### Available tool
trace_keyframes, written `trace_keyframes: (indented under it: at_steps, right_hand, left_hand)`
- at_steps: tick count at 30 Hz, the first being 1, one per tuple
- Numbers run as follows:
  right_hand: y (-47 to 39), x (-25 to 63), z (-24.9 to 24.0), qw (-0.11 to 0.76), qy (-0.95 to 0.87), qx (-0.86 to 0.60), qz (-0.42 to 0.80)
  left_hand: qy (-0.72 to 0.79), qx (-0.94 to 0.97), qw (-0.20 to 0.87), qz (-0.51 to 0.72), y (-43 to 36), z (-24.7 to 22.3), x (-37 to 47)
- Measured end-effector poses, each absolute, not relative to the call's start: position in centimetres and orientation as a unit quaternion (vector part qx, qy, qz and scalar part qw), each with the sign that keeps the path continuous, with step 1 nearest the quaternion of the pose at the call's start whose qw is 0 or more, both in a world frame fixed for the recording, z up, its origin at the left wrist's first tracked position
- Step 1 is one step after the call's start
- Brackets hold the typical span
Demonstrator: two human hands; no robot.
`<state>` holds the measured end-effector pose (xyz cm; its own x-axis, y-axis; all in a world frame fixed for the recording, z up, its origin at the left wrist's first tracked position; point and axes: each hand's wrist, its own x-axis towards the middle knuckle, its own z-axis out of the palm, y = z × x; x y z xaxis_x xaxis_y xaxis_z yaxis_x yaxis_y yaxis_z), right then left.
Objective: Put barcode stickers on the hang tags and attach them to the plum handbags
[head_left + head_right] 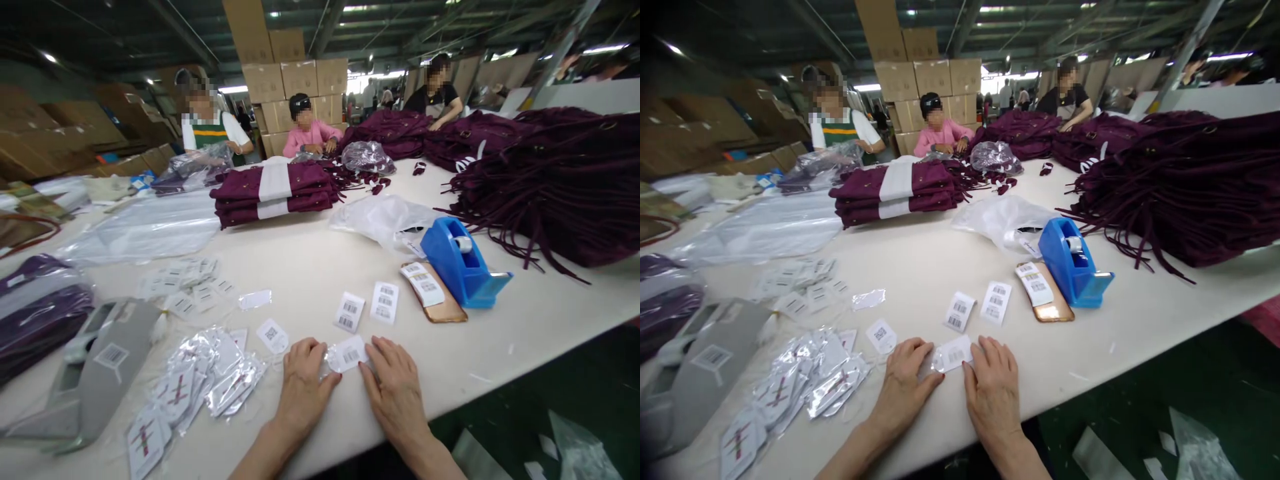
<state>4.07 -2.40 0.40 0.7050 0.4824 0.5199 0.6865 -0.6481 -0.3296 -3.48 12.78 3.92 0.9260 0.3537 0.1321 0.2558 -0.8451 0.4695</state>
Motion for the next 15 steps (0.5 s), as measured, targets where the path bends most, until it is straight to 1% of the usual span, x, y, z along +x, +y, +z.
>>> trace_keyframes:
  at_steps: [4, 8, 12, 15]
  right_hand:
    - [-1.4, 2.8, 0.3, 0.269, -0.344, -0.878, -0.195]
    - [-0.5, 1.7, 0.4, 0.295, -0.36, -0.869, -0.166]
    - [-0.5, 1.8, 0.0, 0.333, -0.352, -0.859, -0.166]
    - [-0.7, 2.0, -0.2, 0.344, -0.35, -0.853, -0.179]
  left_hand:
    - [0.167, 0.947, 0.248, 0.117, 12.8, 3.7, -3.2]
    - [0.158, 0.95, 0.24, 0.119, 12.9, 3.7, -3.3]
    - [0.119, 0.964, 0.22, 0.086, 13.8, 4.9, -3.6]
    - [0.126, 0.973, 0.188, 0.044, 14.8, 6.1, -3.5]
